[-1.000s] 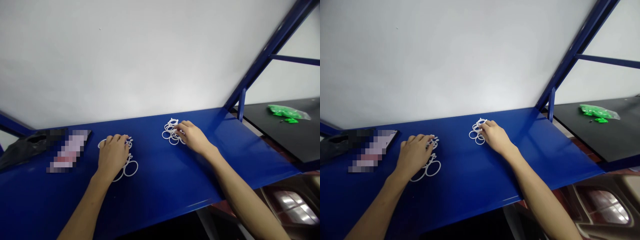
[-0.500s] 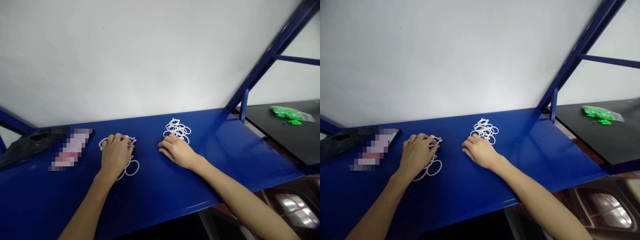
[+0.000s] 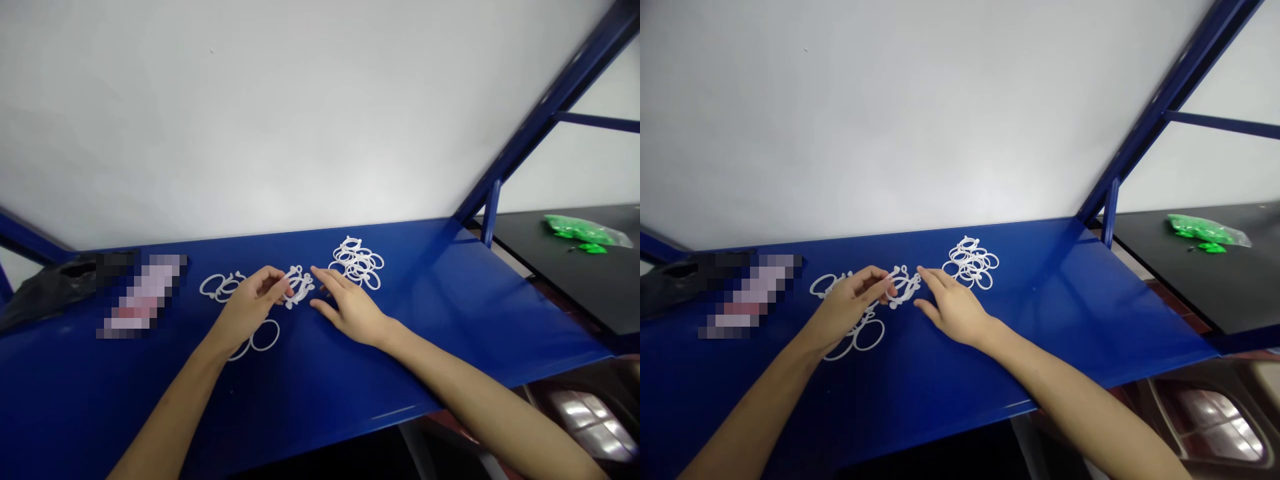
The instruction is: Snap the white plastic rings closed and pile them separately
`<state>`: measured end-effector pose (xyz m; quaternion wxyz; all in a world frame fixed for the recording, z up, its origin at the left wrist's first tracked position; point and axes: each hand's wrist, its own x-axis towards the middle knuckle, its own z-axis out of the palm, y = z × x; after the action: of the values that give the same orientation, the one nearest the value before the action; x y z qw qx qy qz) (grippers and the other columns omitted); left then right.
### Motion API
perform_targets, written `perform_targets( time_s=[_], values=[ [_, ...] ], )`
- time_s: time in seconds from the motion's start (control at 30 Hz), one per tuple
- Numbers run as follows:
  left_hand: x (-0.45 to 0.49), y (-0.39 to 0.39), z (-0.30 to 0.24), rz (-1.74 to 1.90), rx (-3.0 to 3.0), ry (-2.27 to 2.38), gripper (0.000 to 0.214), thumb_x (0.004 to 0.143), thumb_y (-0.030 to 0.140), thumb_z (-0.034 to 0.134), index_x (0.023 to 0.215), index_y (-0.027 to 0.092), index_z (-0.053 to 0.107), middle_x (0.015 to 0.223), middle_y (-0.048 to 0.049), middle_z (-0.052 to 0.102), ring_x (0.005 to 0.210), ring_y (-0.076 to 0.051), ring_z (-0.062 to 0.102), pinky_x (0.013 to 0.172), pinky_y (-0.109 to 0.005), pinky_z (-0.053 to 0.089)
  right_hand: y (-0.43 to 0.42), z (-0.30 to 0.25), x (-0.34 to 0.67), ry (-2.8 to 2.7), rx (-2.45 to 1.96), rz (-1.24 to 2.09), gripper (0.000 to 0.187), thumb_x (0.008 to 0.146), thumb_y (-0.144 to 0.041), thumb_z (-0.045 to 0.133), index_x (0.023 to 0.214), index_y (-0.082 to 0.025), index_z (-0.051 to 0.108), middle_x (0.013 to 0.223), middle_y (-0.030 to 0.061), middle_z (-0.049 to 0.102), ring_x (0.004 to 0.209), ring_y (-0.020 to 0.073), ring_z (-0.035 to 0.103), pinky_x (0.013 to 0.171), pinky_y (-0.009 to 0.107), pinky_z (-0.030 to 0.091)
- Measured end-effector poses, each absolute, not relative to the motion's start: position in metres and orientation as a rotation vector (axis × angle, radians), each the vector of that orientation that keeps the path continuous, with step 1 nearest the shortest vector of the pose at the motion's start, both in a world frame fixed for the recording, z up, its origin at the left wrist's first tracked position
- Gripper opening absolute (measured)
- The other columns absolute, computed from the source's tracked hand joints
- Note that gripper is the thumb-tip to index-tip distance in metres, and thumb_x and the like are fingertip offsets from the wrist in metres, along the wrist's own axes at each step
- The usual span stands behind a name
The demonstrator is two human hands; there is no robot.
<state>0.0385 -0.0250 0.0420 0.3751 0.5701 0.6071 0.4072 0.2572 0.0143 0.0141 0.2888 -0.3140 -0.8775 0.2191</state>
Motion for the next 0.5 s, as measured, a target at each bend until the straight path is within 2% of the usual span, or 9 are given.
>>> perform_targets(
  time_s=[0.13,0.27,0.4,0.5],
  values=[
    [0.0427,-0.0253,0.0418,1.002,1.425,1.471,0.026,0.088,0.048,0.060,0.089,0.023,0.064,0.083,-0.0010,0.071,0.076,-0.016,0.065,0.078,-0.032,0.052,0.0145,0.0123,0.2519,-2.158,-0.862,0.843,0.026,0.096,-0.025,0.061,0.122,-0.018,0.062,0.100,0.0066,0.071,0.081,0.0168,0.067,0.080,0.034,0.057],
    [0.0432,-0.0249,0.0401,0.986,1.434,1.449,0.027,0.089,0.049,0.060,0.092,0.023,0.066,0.085,-0.0021,0.072,0.078,-0.016,0.067,0.081,-0.033,0.053,0.0133,0.0150,0.2481,-1.986,-0.877,1.022,0.009,0.094,-0.022,0.061,0.101,-0.018,0.064,0.080,0.0002,0.066,0.070,0.0136,0.062,0.068,0.027,0.052],
    [0.0414,-0.0244,0.0379,0.922,1.483,1.486,0.032,0.091,0.051,0.055,0.104,0.024,0.069,0.094,-0.0035,0.076,0.081,-0.018,0.068,0.081,-0.034,0.054,0.0136,0.0128,0.2467,-1.897,-0.878,1.079,0.010,0.094,-0.025,0.058,0.101,-0.019,0.062,0.077,-0.0014,0.064,0.068,0.0126,0.060,0.066,0.026,0.051],
    [0.0383,-0.0228,0.0340,0.875,1.585,1.752,0.035,0.093,0.048,0.051,0.110,0.025,0.070,0.096,-0.0040,0.077,0.080,-0.021,0.067,0.081,-0.039,0.053,0.0153,0.0098,0.2469,-1.869,-0.864,1.050,0.018,0.095,-0.025,0.056,0.110,-0.018,0.063,0.083,0.0010,0.066,0.072,0.0133,0.062,0.070,0.027,0.052]
  ],
)
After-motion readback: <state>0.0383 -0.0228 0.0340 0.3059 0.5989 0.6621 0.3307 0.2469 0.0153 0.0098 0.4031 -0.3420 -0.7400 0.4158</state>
